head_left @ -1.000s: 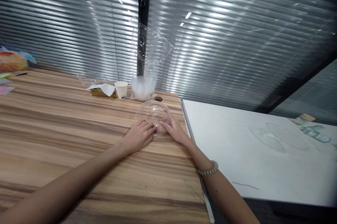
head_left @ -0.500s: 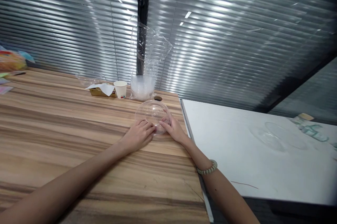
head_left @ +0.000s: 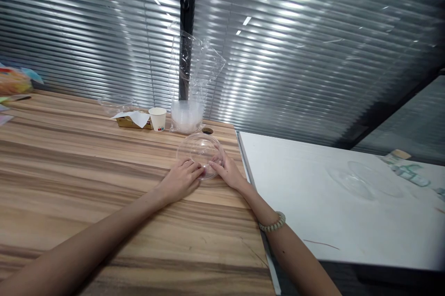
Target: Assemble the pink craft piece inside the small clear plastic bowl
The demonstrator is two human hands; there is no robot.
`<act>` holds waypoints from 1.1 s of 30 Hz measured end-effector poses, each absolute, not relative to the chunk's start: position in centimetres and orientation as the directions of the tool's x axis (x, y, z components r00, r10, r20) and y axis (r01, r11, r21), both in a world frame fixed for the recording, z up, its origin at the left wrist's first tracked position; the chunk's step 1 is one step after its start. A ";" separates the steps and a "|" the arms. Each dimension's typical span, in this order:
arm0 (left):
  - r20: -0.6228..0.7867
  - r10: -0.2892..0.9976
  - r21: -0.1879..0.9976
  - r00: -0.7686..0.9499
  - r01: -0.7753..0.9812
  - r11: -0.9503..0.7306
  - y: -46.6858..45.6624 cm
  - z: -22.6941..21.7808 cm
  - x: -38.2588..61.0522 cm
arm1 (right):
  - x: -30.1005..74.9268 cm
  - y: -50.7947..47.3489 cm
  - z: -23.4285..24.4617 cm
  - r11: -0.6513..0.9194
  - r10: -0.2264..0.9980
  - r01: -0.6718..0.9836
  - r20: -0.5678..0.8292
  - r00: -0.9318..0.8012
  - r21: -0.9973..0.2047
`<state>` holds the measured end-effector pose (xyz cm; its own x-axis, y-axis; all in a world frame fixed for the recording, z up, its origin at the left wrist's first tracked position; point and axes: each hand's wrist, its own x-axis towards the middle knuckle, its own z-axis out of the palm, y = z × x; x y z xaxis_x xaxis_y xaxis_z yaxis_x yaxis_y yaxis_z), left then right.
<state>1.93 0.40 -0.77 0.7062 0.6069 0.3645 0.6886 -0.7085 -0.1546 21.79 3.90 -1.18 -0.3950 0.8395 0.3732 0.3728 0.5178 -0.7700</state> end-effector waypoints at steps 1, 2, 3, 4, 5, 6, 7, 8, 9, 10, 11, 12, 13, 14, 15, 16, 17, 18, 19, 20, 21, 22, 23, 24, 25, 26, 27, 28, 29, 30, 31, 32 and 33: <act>0.364 0.609 -0.154 0.705 0.690 -0.707 0.4 -0.7 1.9 | 21.8 3.9 -1.2 0.517 0.840 0.375 0.373 -0.393 -0.770; 0.364 0.609 -0.154 0.704 0.691 -0.707 0.3 -0.7 1.9 | 21.8 3.9 -1.2 0.518 0.840 0.376 0.373 -0.393 -0.769; 0.363 0.609 -0.153 0.705 0.690 -0.708 0.3 -0.7 1.9 | 21.8 3.9 -1.2 0.520 0.839 0.376 0.376 -0.393 -0.767; 0.364 0.607 -0.152 0.707 0.688 -0.710 0.3 -0.7 1.9 | 21.8 3.9 -1.2 0.523 0.838 0.375 0.379 -0.393 -0.766; 0.365 0.604 -0.151 0.709 0.685 -0.713 0.3 -0.7 1.9 | 21.8 3.9 -1.2 0.525 0.836 0.373 0.382 -0.393 -0.765; 0.367 0.600 -0.151 0.710 0.682 -0.715 0.3 -0.7 1.9 | 21.8 3.9 -1.2 0.525 0.836 0.371 0.383 -0.393 -0.766; 0.371 0.596 -0.150 0.712 0.680 -0.718 0.4 -0.7 1.9 | 21.8 3.9 -1.2 0.524 0.836 0.369 0.381 -0.394 -0.768; 0.376 0.593 -0.150 0.712 0.678 -0.720 0.4 -0.7 1.9 | 21.8 3.9 -1.2 0.521 0.837 0.368 0.377 -0.396 -0.770; 0.382 0.590 -0.149 0.712 0.677 -0.721 0.4 -0.7 1.9 | 21.8 3.9 -1.2 0.518 0.839 0.369 0.373 -0.397 -0.772; 0.387 0.587 -0.149 0.711 0.677 -0.721 0.5 -0.7 1.9 | 21.9 3.9 -1.2 0.515 0.840 0.371 0.369 -0.398 -0.773; 0.390 0.585 -0.150 0.711 0.676 -0.721 0.5 -0.8 1.9 | 21.9 3.9 -1.3 0.514 0.841 0.373 0.368 -0.398 -0.772; 0.392 0.584 -0.152 0.711 0.676 -0.721 0.5 -0.7 1.9 | 21.9 3.9 -1.3 0.515 0.841 0.374 0.369 -0.396 -0.771; 0.392 0.583 -0.153 0.712 0.675 -0.721 0.5 -0.7 1.9 | 21.9 4.0 -1.4 0.515 0.841 0.375 0.370 -0.395 -0.771; 0.393 0.582 -0.155 0.712 0.675 -0.721 0.5 -0.7 1.9 | 21.9 4.0 -1.4 0.517 0.840 0.374 0.372 -0.394 -0.770; 0.394 0.580 -0.155 0.713 0.674 -0.722 0.4 -0.7 1.9 | 21.9 4.1 -1.5 0.517 0.840 0.372 0.373 -0.394 -0.770; 0.396 0.579 -0.156 0.712 0.674 -0.722 0.4 -0.7 1.9 | 21.9 4.1 -1.6 0.518 0.839 0.371 0.374 -0.395 -0.771; 0.398 0.579 -0.155 0.712 0.674 -0.722 0.4 -0.7 2.0 | 21.9 4.1 -1.6 0.518 0.839 0.369 0.374 -0.396 -0.772; 0.400 0.578 -0.155 0.711 0.674 -0.722 0.4 -0.7 2.0 | 21.9 4.1 -1.6 0.518 0.838 0.368 0.374 -0.397 -0.772; 0.400 0.579 -0.154 0.710 0.675 -0.721 0.4 -0.7 2.0 | 21.9 4.1 -1.6 0.519 0.838 0.367 0.374 -0.398 -0.772; 0.399 0.580 -0.153 0.710 0.676 -0.721 0.4 -0.7 2.0 | 21.9 4.1 -1.6 0.518 0.838 0.367 0.373 -0.398 -0.773; 0.398 0.581 -0.152 0.710 0.676 -0.721 0.4 -0.7 2.0 | 21.9 4.1 -1.5 0.517 0.839 0.366 0.371 -0.399 -0.774; 0.397 0.582 -0.152 0.709 0.676 -0.721 0.4 -0.7 2.0 | 21.9 4.1 -1.5 0.515 0.839 0.366 0.369 -0.399 -0.775; 0.397 0.581 -0.152 0.710 0.675 -0.722 0.4 -0.7 2.0 | 21.9 4.0 -1.5 0.513 0.841 0.368 0.367 -0.399 -0.776; 0.398 0.580 -0.152 0.710 0.675 -0.722 0.4 -0.8 2.0 | 21.9 4.0 -1.4 0.510 0.842 0.370 0.364 -0.398 -0.776; 0.400 0.579 -0.154 0.711 0.675 -0.722 0.4 -0.8 2.0 | 21.9 4.0 -1.4 0.508 0.843 0.371 0.362 -0.398 -0.777; 0.402 0.577 -0.156 0.711 0.674 -0.722 0.4 -0.8 1.9 | 21.9 4.0 -1.4 0.508 0.843 0.371 0.361 -0.398 -0.777; 0.405 0.575 -0.158 0.711 0.674 -0.722 0.4 -0.8 1.9 | 21.9 4.0 -1.4 0.509 0.843 0.370 0.362 -0.398 -0.777; 0.406 0.574 -0.159 0.711 0.674 -0.722 0.4 -0.8 1.9 | 21.9 4.0 -1.4 0.510 0.842 0.367 0.365 -0.397 -0.778; 0.408 0.573 -0.160 0.711 0.673 -0.722 0.4 -0.8 1.9 | 21.9 4.0 -1.4 0.513 0.840 0.363 0.368 -0.398 -0.778; 0.408 0.572 -0.160 0.711 0.673 -0.722 0.4 -0.8 1.9 | 21.9 4.0 -1.5 0.515 0.838 0.359 0.371 -0.399 -0.778; 0.407 0.573 -0.159 0.712 0.672 -0.723 0.4 -0.8 1.9 | 21.9 4.0 -1.5 0.518 0.837 0.357 0.374 -0.399 -0.778; 0.406 0.574 -0.159 0.712 0.673 -0.722 0.4 -0.8 1.9 | 21.9 4.0 -1.5 0.519 0.836 0.356 0.375 -0.401 -0.777; 0.404 0.575 -0.159 0.712 0.673 -0.722 0.4 -0.8 1.9 | 21.9 4.1 -1.5 0.519 0.836 0.356 0.374 -0.402 -0.778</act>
<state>1.93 0.43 -0.82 0.7118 0.5746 0.4040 0.6731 -0.7222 -0.1589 21.88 4.06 -1.54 -0.4015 0.8360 0.3741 0.3555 0.5187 -0.7775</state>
